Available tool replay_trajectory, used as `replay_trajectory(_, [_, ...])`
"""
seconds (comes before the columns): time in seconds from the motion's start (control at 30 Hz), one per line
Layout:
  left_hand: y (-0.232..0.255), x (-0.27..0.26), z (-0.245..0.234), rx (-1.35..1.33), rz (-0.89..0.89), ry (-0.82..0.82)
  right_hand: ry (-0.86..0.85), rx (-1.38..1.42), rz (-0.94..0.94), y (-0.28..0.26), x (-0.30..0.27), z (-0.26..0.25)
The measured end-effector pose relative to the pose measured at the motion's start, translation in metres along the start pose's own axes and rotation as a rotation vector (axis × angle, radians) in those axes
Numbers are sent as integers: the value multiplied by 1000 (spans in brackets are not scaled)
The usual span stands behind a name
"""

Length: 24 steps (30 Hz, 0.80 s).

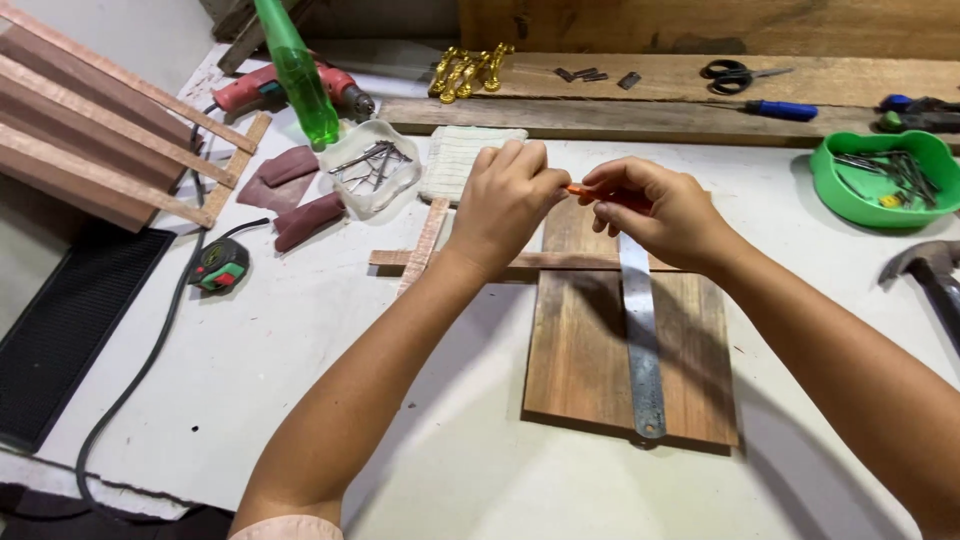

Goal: Assemble and sand a wooden cross structure.

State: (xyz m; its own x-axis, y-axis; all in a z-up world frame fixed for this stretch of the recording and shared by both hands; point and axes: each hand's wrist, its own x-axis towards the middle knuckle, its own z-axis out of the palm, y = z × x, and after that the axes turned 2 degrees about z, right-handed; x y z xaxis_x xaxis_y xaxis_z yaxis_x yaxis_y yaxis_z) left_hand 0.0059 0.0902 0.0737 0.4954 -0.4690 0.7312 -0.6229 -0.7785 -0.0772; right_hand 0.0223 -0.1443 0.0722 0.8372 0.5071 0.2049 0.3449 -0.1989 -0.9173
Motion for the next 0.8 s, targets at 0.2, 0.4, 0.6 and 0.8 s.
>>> replay_trajectory(0.2, [-60, -33, -64, 89, -80, -56, 0, -436, -54, -34, 69, 53])
replay_trajectory(0.4, [-139, -88, -69, 136, -260, -145, -71, -485, -347, -16, 151, 112])
replay_trajectory(0.6, [-189, -114, -47, 154, -398, -104, -28, -434, -240, -6, 194, 153])
replay_trajectory(0.8, [-198, -111, -18, 128, -405, -159, -50, -487, -125, 5, 200, 161])
